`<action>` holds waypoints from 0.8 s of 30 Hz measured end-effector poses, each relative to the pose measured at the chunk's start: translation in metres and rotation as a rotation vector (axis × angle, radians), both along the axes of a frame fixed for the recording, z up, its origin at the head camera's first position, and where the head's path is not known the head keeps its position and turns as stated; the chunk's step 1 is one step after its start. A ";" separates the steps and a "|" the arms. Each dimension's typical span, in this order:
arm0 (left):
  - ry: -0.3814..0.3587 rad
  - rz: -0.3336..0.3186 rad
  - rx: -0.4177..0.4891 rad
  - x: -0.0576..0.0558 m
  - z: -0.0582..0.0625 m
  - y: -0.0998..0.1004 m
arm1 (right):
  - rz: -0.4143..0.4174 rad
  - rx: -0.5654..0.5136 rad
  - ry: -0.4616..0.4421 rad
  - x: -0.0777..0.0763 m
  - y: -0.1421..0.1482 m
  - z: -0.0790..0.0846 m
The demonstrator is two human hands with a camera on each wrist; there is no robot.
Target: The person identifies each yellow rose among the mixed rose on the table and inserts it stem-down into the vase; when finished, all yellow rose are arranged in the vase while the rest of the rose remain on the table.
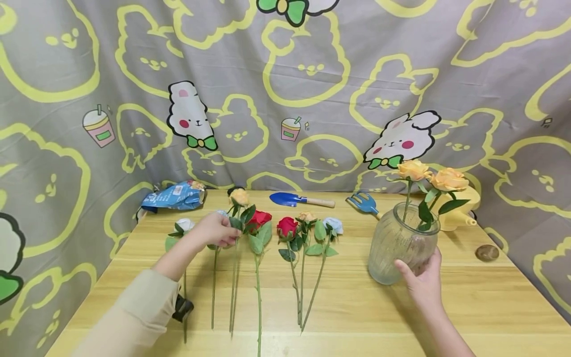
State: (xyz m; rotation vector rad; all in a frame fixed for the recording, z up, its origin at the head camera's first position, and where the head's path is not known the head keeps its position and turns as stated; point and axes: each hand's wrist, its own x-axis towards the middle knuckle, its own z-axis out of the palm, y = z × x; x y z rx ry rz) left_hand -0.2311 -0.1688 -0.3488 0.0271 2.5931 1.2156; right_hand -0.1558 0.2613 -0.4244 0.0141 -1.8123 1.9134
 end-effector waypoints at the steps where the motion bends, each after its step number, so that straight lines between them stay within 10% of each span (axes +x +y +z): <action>1: 0.009 -0.012 0.015 -0.002 0.005 0.003 | 0.002 0.000 0.004 0.000 0.000 0.000; 13: 0.083 0.032 0.441 -0.027 0.048 0.070 | -0.011 0.047 -0.027 0.001 -0.001 0.001; 24: 0.225 0.049 0.695 -0.031 0.112 0.138 | -0.012 0.054 -0.028 0.002 0.000 0.002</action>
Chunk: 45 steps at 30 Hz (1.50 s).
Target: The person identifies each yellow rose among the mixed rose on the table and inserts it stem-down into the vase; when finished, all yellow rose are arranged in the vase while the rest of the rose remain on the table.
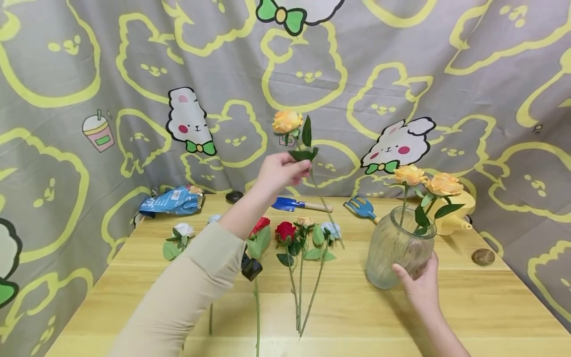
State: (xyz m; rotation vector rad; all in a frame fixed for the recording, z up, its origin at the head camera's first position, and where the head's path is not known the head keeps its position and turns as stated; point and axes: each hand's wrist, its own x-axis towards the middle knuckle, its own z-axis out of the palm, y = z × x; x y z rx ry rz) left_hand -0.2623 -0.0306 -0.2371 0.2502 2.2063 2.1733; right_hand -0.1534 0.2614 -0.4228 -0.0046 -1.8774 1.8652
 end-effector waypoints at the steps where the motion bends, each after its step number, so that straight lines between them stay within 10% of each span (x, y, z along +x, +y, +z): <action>1: 0.023 0.003 0.025 0.000 0.005 0.005 | -0.001 0.002 -0.001 0.000 0.000 0.000; 16: 0.309 -0.050 0.236 0.013 0.039 0.076 | -0.013 -0.012 -0.002 0.003 0.001 -0.004; 45: 0.202 -0.122 -0.191 0.015 -0.038 0.146 | -0.001 -0.020 0.029 0.000 0.000 0.000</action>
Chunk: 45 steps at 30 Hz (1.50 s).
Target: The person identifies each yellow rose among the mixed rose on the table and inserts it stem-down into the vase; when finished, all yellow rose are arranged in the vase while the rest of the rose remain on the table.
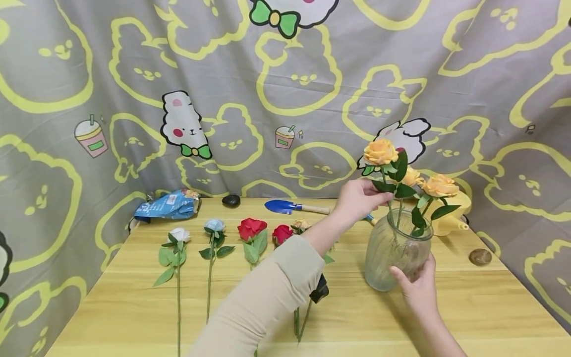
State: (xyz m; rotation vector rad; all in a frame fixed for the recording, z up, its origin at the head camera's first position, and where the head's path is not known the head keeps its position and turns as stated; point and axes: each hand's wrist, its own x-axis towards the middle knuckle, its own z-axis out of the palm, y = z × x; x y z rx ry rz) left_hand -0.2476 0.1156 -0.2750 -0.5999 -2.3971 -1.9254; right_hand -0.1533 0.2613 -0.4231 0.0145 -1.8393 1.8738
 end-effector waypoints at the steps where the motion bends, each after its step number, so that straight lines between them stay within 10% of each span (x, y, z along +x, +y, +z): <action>1: 0.005 0.001 -0.028 0.000 -0.002 0.001 | -0.001 -0.001 -0.001 0.000 0.000 0.000; 22: 0.036 0.044 -0.377 -0.004 -0.016 0.017 | -0.014 0.029 0.008 -0.002 -0.001 -0.001; 35: 0.010 -0.037 -0.239 -0.005 -0.025 0.016 | -0.029 0.022 -0.007 0.000 0.000 -0.001; 45: -0.155 -0.180 -0.146 -0.019 -0.035 -0.058 | -0.022 0.008 -0.018 -0.001 0.000 -0.001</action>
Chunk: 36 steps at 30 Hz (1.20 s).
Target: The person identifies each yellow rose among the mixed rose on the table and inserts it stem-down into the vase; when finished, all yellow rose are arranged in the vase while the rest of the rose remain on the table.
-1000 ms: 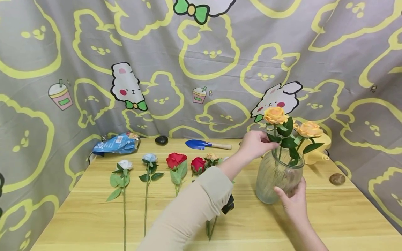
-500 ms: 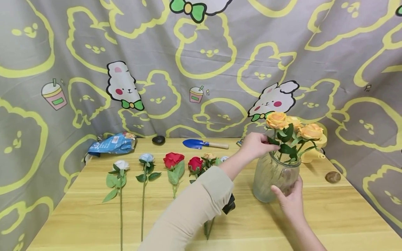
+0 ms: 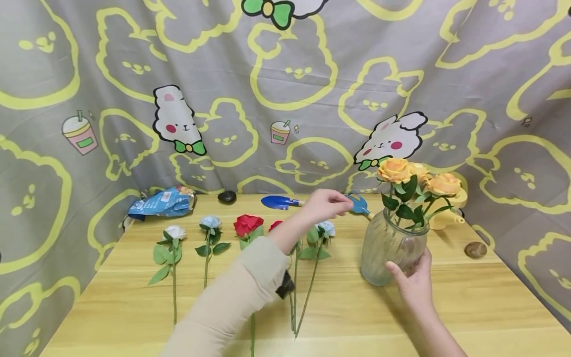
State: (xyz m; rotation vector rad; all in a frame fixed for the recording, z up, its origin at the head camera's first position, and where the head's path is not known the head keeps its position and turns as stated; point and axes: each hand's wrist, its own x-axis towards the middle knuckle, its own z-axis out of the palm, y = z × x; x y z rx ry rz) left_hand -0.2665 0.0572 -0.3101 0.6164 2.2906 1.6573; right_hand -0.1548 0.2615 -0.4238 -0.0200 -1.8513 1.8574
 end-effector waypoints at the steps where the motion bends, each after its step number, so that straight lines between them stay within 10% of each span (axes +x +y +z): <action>1: -0.027 0.013 -0.001 -0.003 -0.001 -0.010 | 0.000 0.000 0.002 0.000 0.000 0.000; 7: -0.107 0.131 -0.078 -0.010 -0.030 -0.055 | -0.012 0.000 0.008 0.001 0.002 0.000; 15: 0.067 0.116 -0.448 0.008 -0.077 -0.081 | -0.018 -0.007 -0.004 0.001 0.001 0.001; 22: 0.082 0.153 -0.585 0.022 -0.088 -0.075 | -0.017 -0.007 -0.004 0.000 0.002 0.003; 36: 0.029 0.244 -0.578 0.027 -0.103 -0.063 | -0.005 -0.017 -0.024 0.000 -0.001 0.002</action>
